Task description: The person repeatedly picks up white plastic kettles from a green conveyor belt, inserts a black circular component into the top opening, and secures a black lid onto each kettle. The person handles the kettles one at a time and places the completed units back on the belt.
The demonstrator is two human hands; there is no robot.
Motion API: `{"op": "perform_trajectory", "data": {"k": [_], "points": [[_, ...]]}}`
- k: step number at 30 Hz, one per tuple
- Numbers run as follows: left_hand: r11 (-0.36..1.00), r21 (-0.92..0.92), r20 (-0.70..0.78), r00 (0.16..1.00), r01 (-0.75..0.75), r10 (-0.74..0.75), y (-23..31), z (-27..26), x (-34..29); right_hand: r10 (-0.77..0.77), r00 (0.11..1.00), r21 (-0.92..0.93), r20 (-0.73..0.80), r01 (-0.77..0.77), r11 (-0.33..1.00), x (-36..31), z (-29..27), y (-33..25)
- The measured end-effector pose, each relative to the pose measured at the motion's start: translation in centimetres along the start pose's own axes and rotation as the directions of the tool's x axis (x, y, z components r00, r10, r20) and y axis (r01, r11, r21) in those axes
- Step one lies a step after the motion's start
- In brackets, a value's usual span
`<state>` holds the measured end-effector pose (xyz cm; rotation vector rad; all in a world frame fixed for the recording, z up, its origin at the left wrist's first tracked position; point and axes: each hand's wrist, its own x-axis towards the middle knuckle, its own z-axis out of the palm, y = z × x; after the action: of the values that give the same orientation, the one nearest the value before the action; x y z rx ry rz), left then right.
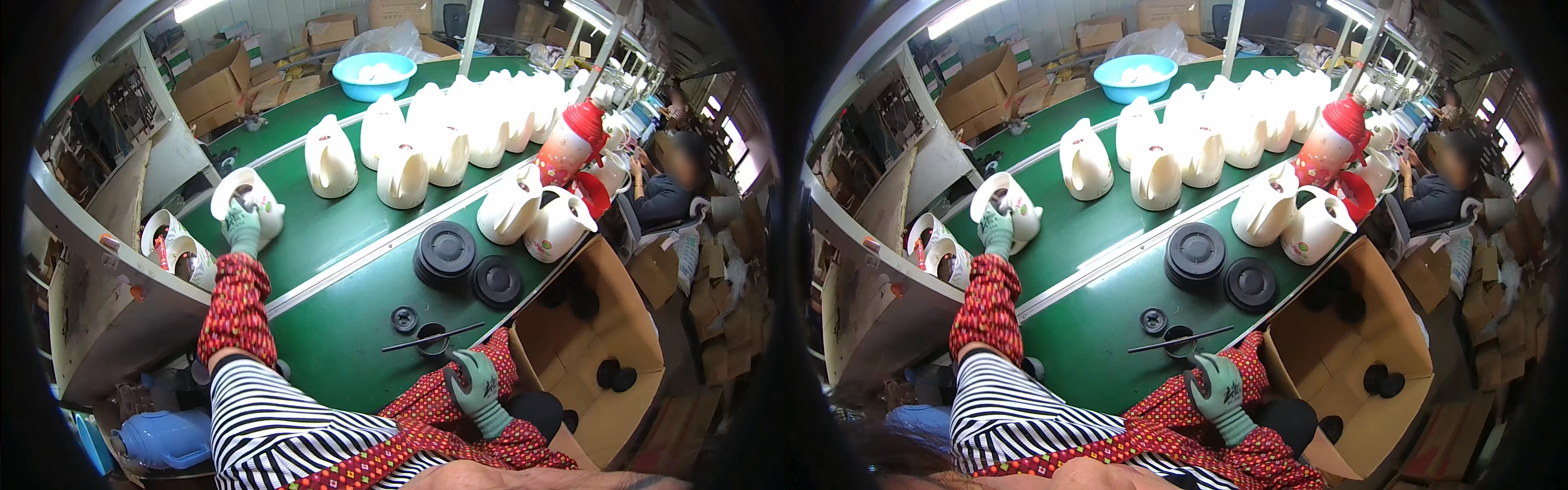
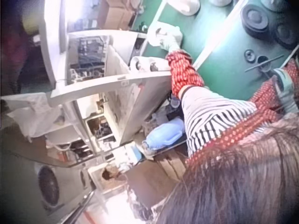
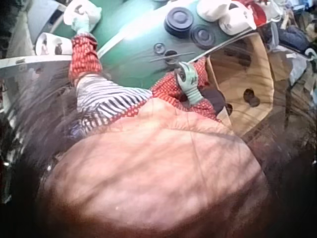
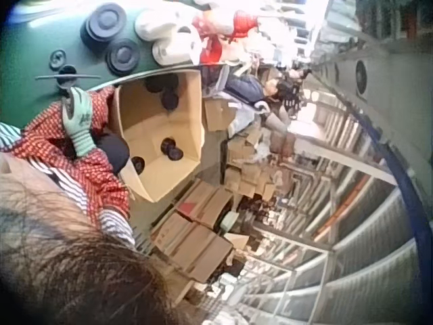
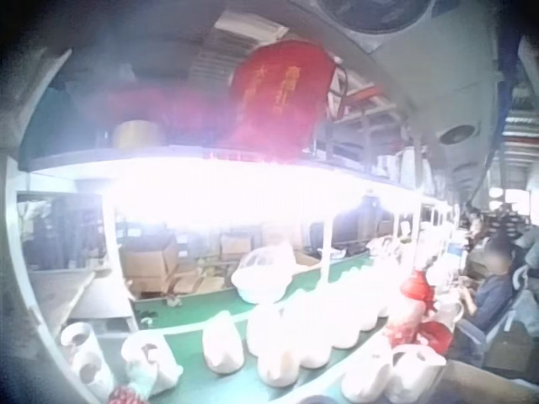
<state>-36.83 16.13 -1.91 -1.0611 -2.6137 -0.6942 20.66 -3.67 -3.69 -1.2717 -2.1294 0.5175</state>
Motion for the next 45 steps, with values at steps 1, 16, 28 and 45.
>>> {"op": "perform_trajectory", "data": {"k": [1, 16, 28, 45], "points": [[0.998, -0.005, -0.051, 0.997, -0.066, 0.066, 0.3, -1.2, -1.8, 0.025, 1.000, 0.095, 0.000, -0.025, 0.995, 0.6, -0.2, -0.3], [0.091, -0.610, 0.061, 0.068, -0.787, 0.996, 14.8, -23.7, -28.3, 0.328, 0.868, 0.799, 0.373, -0.480, 0.362, 9.1, -4.2, -1.4], [0.387, -0.546, 0.678, 0.121, 0.743, 0.725, 13.1, -11.8, -32.0, 0.460, 0.849, 0.962, 0.260, -0.270, -0.045, -7.0, -13.2, 0.6], [0.268, -0.318, 0.670, 0.016, 0.909, 0.742, 13.0, -11.8, -30.3, 0.503, 0.852, -0.447, 0.144, -0.398, 0.801, 14.0, -1.5, 14.5]]}}
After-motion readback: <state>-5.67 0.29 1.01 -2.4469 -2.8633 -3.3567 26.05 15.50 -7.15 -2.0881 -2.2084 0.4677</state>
